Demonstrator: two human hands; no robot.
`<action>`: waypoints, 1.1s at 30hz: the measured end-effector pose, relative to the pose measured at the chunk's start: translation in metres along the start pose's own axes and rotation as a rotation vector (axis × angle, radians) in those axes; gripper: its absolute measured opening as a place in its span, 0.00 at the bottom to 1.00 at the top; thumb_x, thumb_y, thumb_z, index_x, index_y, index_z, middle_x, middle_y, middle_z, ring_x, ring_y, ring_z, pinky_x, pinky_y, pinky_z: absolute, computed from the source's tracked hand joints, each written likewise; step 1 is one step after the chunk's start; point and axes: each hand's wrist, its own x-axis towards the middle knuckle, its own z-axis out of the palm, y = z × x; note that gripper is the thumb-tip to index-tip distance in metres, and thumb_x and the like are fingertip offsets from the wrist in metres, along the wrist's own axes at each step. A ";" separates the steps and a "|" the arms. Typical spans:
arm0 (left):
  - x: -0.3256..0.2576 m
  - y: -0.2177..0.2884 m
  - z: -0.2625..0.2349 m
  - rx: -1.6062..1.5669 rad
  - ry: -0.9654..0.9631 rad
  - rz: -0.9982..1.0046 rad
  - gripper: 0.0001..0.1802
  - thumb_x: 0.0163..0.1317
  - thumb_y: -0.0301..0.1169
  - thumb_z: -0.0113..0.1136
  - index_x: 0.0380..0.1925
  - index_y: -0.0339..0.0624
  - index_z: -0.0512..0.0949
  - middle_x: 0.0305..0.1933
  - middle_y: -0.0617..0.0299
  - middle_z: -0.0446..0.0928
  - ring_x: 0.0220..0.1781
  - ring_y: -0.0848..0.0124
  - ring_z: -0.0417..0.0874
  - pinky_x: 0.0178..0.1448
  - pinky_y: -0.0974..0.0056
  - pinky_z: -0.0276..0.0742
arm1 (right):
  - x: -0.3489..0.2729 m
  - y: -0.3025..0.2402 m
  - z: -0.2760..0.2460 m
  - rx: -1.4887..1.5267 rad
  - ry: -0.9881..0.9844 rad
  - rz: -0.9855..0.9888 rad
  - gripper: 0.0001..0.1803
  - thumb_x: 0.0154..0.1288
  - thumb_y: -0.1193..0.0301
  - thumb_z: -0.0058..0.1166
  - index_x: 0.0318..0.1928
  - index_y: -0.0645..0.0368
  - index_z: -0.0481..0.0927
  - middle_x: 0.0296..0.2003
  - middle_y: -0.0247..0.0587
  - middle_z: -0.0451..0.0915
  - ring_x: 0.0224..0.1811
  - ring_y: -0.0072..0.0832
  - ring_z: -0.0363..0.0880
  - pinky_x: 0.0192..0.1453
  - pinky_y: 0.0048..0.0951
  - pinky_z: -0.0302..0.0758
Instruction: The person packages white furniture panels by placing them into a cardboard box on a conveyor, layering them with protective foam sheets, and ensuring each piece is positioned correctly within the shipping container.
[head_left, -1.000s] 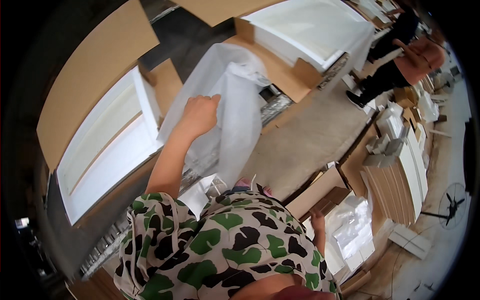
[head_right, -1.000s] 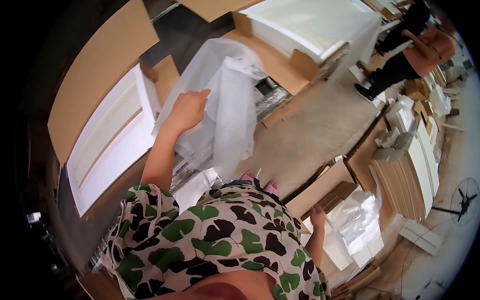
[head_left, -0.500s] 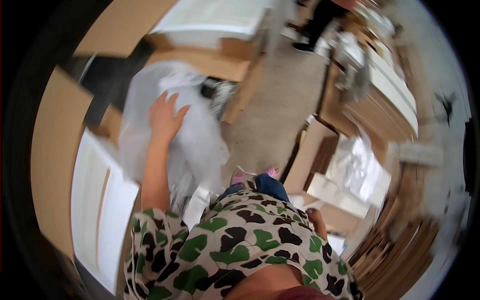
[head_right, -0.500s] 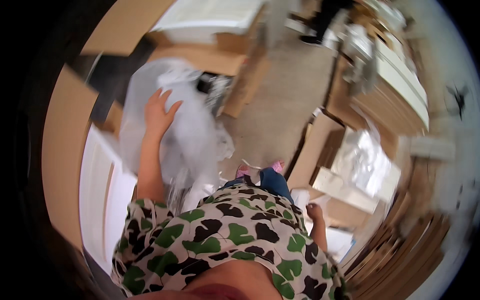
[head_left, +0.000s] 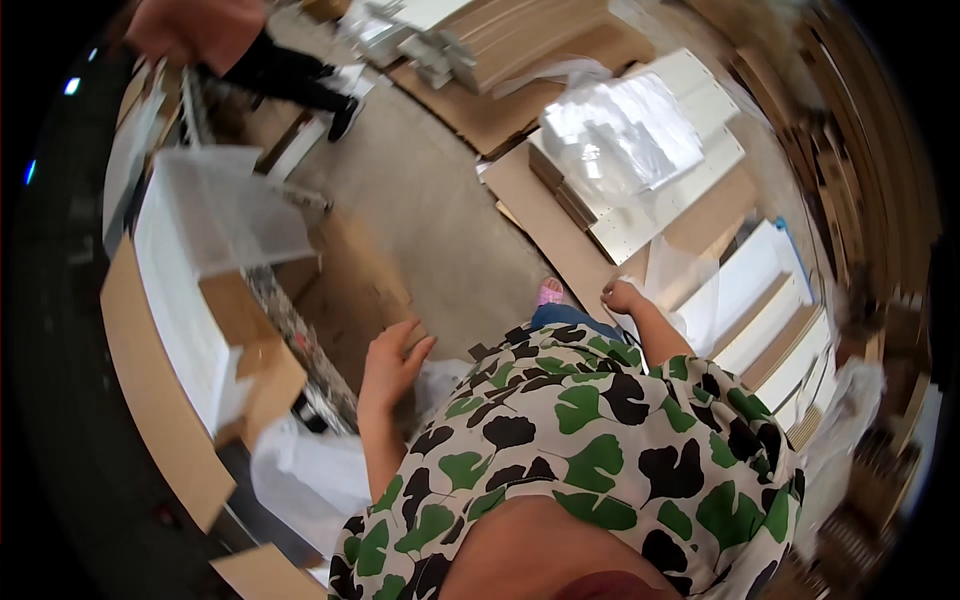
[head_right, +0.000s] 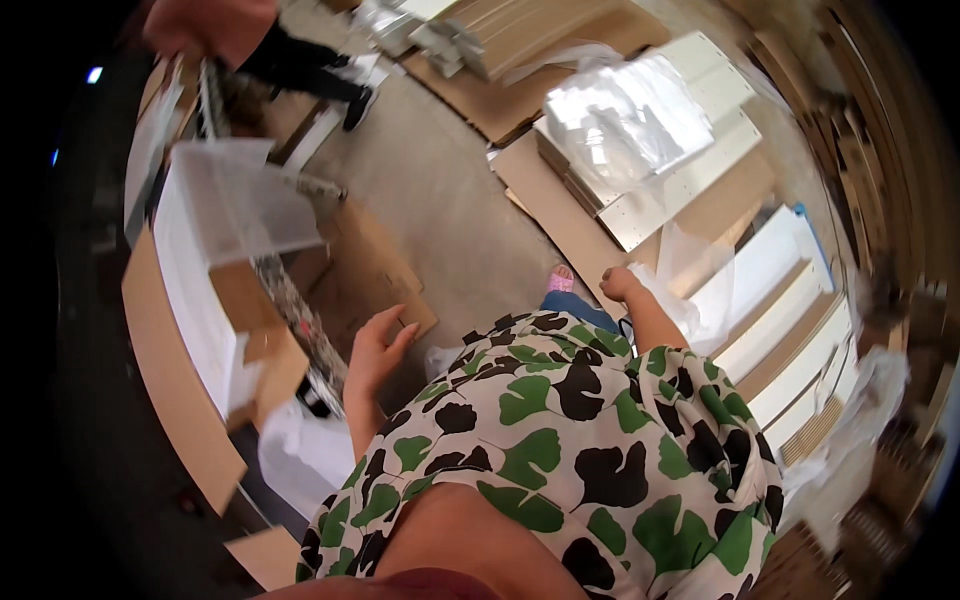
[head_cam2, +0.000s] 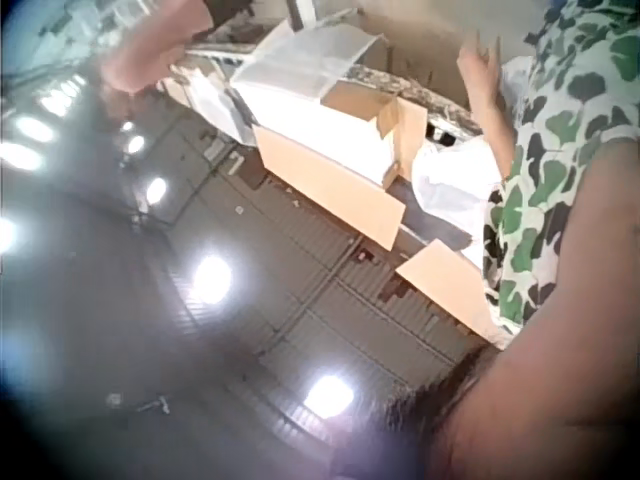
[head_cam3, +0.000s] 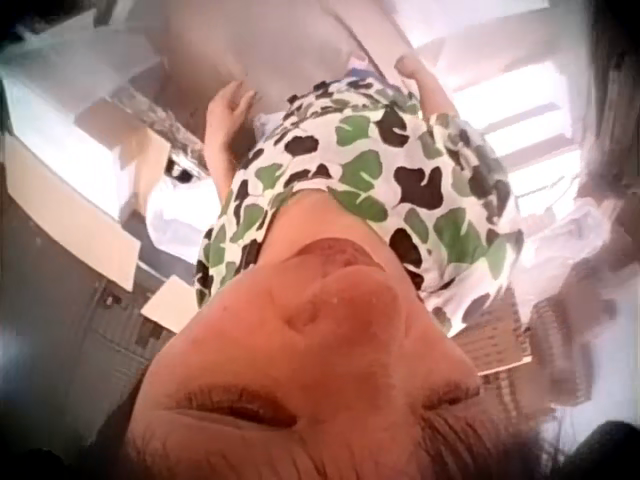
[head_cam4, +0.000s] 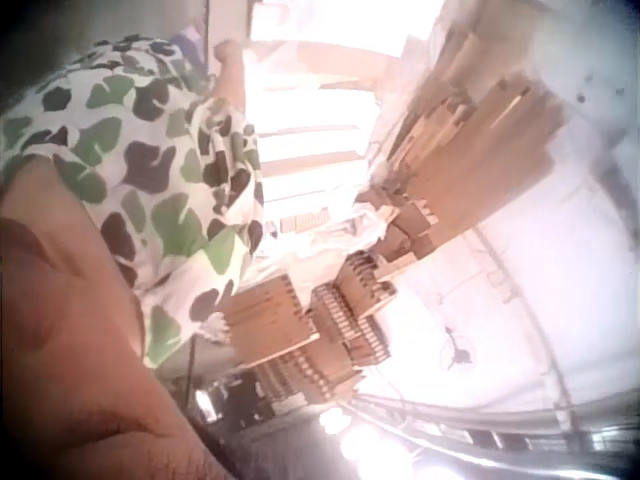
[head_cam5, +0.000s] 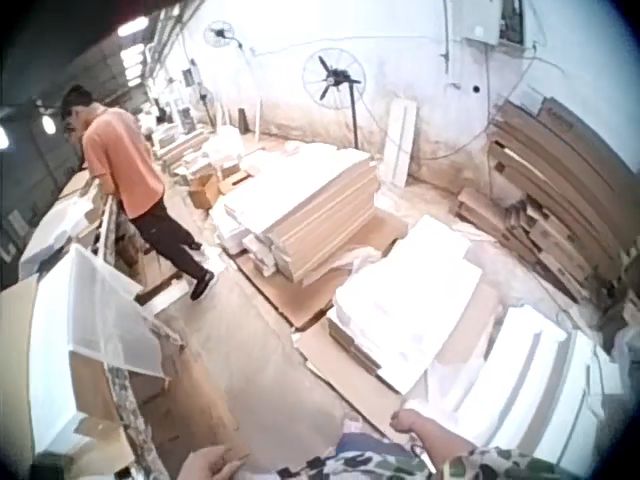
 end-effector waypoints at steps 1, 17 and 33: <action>0.019 0.004 0.006 0.041 -0.001 0.087 0.19 0.50 0.37 0.62 0.40 0.37 0.76 0.39 0.48 0.76 0.35 0.53 0.77 0.39 0.59 0.72 | 0.005 0.009 -0.005 0.039 0.035 0.009 0.18 0.52 0.59 0.50 0.39 0.57 0.80 0.36 0.51 0.79 0.40 0.44 0.77 0.48 0.35 0.73; 0.285 0.072 0.069 0.273 -0.746 0.586 0.19 0.53 0.38 0.61 0.41 0.38 0.75 0.36 0.47 0.77 0.31 0.53 0.77 0.36 0.59 0.73 | -0.029 0.052 0.044 0.128 0.284 0.355 0.14 0.53 0.62 0.47 0.30 0.60 0.80 0.33 0.49 0.79 0.38 0.47 0.77 0.43 0.39 0.73; 0.378 -0.120 0.137 0.199 -1.141 0.194 0.19 0.55 0.43 0.56 0.41 0.42 0.77 0.44 0.47 0.76 0.46 0.52 0.76 0.49 0.59 0.72 | 0.243 -0.024 -0.125 0.277 0.530 0.604 0.13 0.57 0.64 0.48 0.36 0.59 0.80 0.35 0.50 0.79 0.39 0.47 0.75 0.46 0.39 0.73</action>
